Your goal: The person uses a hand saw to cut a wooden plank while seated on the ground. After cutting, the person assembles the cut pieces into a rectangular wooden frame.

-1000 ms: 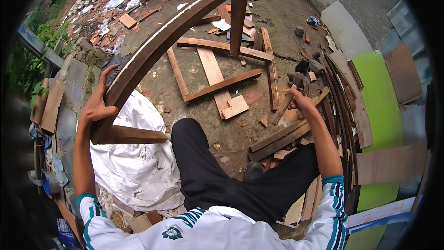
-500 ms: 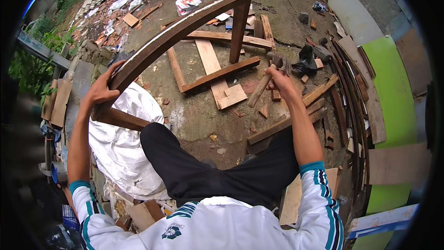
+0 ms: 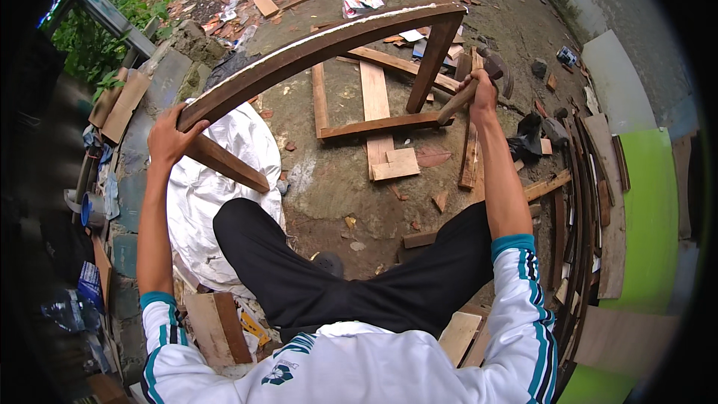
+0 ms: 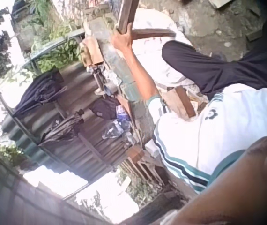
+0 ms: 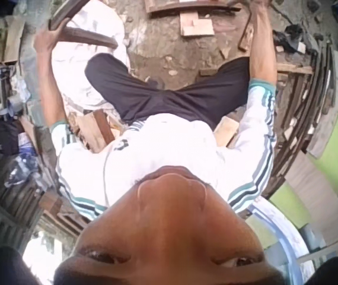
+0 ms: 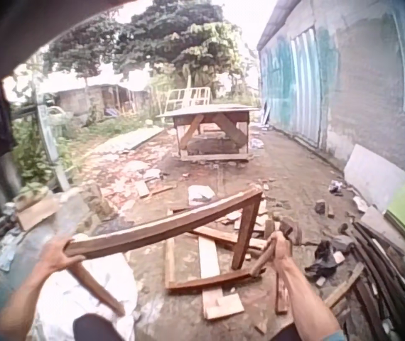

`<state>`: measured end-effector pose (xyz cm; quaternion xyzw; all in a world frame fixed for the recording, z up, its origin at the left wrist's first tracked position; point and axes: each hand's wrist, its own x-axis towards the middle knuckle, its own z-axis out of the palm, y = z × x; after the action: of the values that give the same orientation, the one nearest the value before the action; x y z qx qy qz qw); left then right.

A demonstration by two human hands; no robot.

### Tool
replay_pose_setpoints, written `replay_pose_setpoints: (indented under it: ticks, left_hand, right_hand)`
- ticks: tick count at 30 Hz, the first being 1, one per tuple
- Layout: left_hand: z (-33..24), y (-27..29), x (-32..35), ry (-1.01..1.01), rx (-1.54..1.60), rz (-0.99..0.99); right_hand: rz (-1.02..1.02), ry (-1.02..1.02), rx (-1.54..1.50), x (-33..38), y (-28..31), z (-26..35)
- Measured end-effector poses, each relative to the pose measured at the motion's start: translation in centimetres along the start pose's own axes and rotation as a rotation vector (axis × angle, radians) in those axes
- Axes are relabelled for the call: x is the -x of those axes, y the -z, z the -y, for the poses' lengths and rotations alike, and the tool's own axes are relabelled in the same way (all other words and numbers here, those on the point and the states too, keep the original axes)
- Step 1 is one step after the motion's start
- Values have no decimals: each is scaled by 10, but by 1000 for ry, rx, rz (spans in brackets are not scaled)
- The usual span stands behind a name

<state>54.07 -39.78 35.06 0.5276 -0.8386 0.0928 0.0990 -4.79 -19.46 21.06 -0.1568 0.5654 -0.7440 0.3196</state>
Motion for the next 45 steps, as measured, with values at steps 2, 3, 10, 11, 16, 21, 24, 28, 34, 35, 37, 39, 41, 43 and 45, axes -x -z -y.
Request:
replay_pose_setpoints:
  ticks: [2, 3, 10, 11, 16, 21, 24, 28, 34, 35, 37, 39, 41, 43, 45]
  left_hand:
    - [14, -28, 16, 33, 187, -243]
    - [20, -36, 21, 28, 300, -335]
    - [17, -116, 47, 255, 1007, -626]
    - [27, -137, 49, 352, 1013, -543]
    - [-3, -177, 55, 422, 1002, -518]
    - [2, -178, 48, 474, 1230, -533]
    - [9, -182, 40, 503, 1238, -578]
    - [8, -190, 30, 505, 1241, -667]
    - [-11, -176, -2, 491, 1360, -665]
    - [-14, -167, -8, 482, 1383, -667]
    - [-21, -157, -26, 439, 1439, -680]
    - [-23, -157, -41, 382, 1478, -687]
    - [-26, -164, -55, 394, 1549, -640]
    - [-26, -172, -61, 409, 1579, -608]
    - [-23, -187, -66, 403, 1587, -567]
  right_hand:
    - [-135, 45, -162, -34, -7, 2]
    - [-169, 67, -134, -49, -14, -2]
    - [-186, 209, -67, -129, -16, -50]
    - [-169, 229, -89, -138, -16, -57]
    - [-122, 89, -8, -154, 1, -66]
    - [-42, 137, -53, -147, -34, -67]
    - [-45, 151, -46, -141, -51, -64]
    - [-42, 230, -53, -141, -52, -51]
    - [-146, 341, 73, -129, -20, 13]
    - [-173, 369, 106, -119, -18, 28]
    - [-192, 440, 143, -100, -10, 58]
    - [-236, 492, 198, -83, 1, 76]
    - [-284, 503, 243, -58, 5, 90]
    - [-299, 490, 260, -31, 15, 84]
    - [-333, 452, 275, -9, 33, 74]
